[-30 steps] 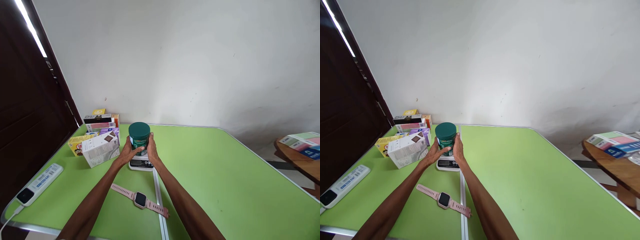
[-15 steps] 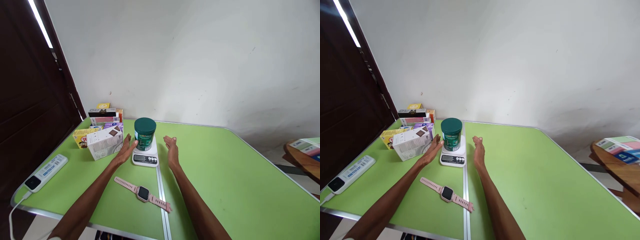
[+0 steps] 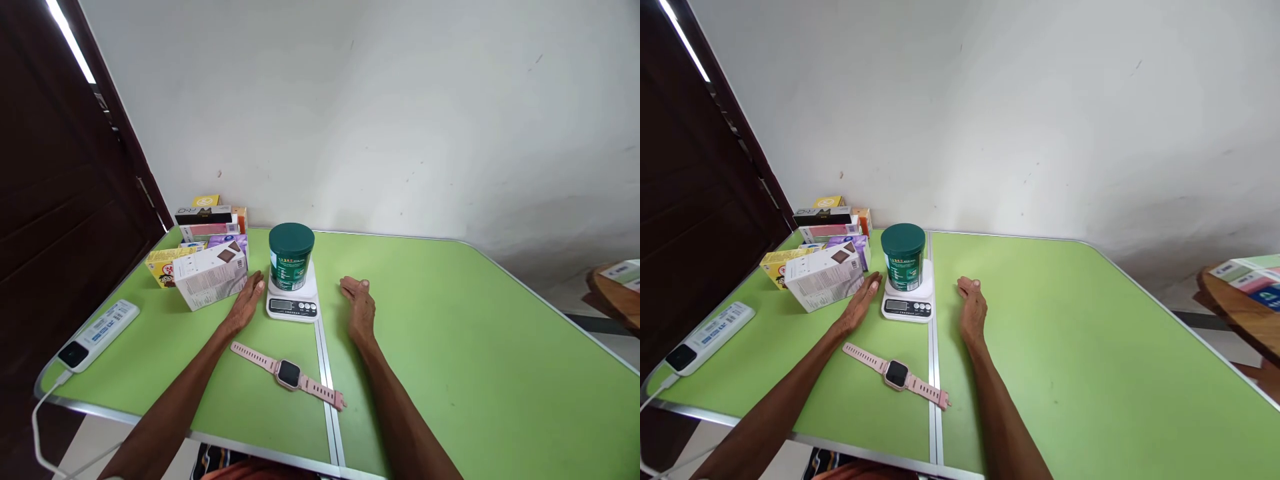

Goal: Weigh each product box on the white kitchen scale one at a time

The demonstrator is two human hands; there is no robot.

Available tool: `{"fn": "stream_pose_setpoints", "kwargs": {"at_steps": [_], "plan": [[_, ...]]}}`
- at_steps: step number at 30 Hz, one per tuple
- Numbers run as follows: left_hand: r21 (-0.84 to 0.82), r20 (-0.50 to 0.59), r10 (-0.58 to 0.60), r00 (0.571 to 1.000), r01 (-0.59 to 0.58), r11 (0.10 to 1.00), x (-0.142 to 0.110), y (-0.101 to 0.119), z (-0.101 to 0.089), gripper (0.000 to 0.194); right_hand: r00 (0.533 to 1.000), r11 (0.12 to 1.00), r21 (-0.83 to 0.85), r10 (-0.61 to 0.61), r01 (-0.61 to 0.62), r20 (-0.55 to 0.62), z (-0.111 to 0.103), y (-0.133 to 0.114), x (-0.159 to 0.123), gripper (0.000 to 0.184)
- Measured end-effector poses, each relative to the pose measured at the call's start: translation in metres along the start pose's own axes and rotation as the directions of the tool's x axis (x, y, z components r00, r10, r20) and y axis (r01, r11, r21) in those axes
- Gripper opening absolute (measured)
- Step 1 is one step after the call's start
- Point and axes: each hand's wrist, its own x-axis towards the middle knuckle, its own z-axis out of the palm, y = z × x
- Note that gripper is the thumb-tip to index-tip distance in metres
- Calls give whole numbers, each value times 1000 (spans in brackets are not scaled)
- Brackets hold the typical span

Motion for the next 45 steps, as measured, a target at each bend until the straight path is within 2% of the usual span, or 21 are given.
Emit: {"fn": "stream_pose_setpoints", "kwargs": {"at_steps": [10,14,19,21,23,26,30,33,36,39,42,45], "plan": [[11,36,-28,999,28,1000,1,-3,0,102,1000,1000,19,0,0,-4,-1,2,-2,94],[-4,26,-8,1000,8,1000,-1,-1,3,102,991,987,-110,-110,118,72,10,-19,-13,88],[-26,46,25,999,-24,999,-4,-2,7,95,918,932,-129,-298,339,262,63,-66,-10,128],[-18,46,41,998,-41,999,-5,-3,9,92,903,925,-144,-294,351,314,85,-80,-4,141],[-5,54,57,997,-56,998,-5,-4,9,90,912,930,-184,-246,317,328,100,-87,0,146],[8,76,78,994,-79,997,-4,-2,12,91,930,935,-234,-185,266,319,108,-89,-1,132],[-2,99,153,983,-154,988,7,17,17,92,927,921,-255,-210,295,312,111,-89,-1,102],[-44,35,221,975,-219,975,25,37,18,90,928,917,-253,-231,308,293,123,-96,8,94],[-32,-65,245,967,-247,968,41,47,19,91,938,926,-239,-229,293,260,150,-102,26,94],[-24,-100,162,982,-165,986,42,42,21,96,946,942,-214,-202,258,253,187,-101,47,94],[-44,-27,37,999,-38,998,28,30,21,102,943,956,-174,-182,236,279,224,-90,66,92],[-23,70,-29,997,30,999,11,24,16,104,933,956,-156,-191,247,305,254,-74,81,90]]}}
